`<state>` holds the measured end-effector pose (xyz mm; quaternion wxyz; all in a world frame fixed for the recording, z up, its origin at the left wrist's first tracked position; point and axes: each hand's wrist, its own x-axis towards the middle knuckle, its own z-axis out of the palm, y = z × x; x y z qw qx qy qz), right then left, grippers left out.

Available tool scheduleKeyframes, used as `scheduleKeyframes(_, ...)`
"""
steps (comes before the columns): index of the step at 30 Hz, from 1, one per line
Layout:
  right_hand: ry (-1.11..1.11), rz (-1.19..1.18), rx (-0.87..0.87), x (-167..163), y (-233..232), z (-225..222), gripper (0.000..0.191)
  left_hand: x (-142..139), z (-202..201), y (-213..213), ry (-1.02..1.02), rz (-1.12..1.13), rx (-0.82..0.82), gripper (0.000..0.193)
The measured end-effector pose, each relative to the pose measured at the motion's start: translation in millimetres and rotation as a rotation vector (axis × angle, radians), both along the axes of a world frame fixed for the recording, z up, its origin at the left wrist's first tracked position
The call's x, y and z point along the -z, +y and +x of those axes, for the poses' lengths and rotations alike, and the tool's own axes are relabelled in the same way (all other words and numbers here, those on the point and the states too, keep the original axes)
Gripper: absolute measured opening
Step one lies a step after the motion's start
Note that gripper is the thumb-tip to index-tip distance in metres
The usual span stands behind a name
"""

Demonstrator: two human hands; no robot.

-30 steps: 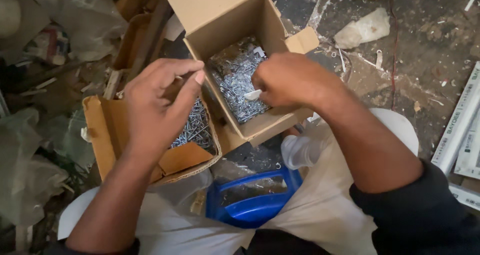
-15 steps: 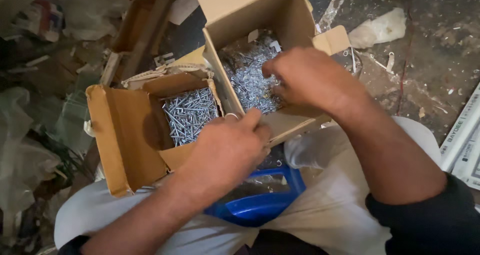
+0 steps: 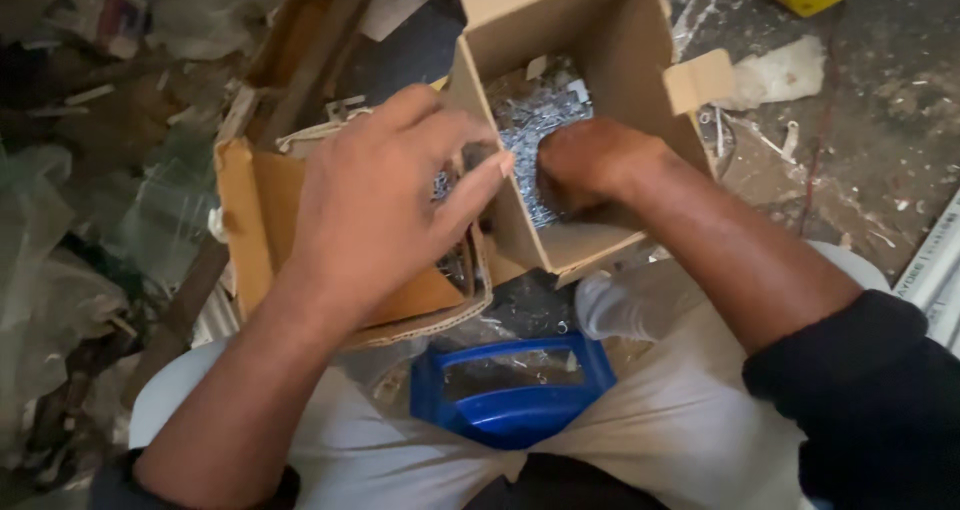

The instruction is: The person sits on a low stool and sorts metal fasteners by hand between two cardboard boxes. They pick up handfuls of screws and nails, inspect them, and transfer them into the other box.

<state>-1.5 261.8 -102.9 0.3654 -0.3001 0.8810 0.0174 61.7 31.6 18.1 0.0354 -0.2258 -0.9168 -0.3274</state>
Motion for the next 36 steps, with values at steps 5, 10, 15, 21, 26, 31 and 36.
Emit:
scheduleKeyframes(5, -0.114, 0.139, 0.041, 2, -2, 2, 0.030, 4, 4, 1, -0.025, -0.027, 0.045, 0.021)
scheduleKeyframes(10, -0.124, 0.160, 0.049, 1, -2, 14, 0.043, 8, 3, 6, 0.026, -0.026, 0.091, 0.023)
scheduleKeyframes(15, -0.103, 0.197, -0.014, -22, -6, 7, 0.027, 9, 3, 6, -0.012, -0.047, 0.080, 0.025)
scheduleKeyframes(21, -0.047, -0.048, 0.101, -74, -4, 4, 0.057, 11, -4, 1, -0.006, -0.079, 0.058, 0.025)
scheduleKeyframes(26, 0.072, -0.355, 0.065, -94, 24, 3, 0.052, 10, -4, -2, -0.021, -0.104, 0.052, 0.027)
scheduleKeyframes(31, 0.216, -0.817, 0.006, -95, 111, -19, 0.038, 12, -3, 0, -0.041, -0.099, 0.056, 0.026)
scheduleKeyframes(36, 0.574, -0.643, 0.554, -56, 175, -35, 0.024, 14, -5, 5, -0.034, -0.124, 0.058, 0.025)
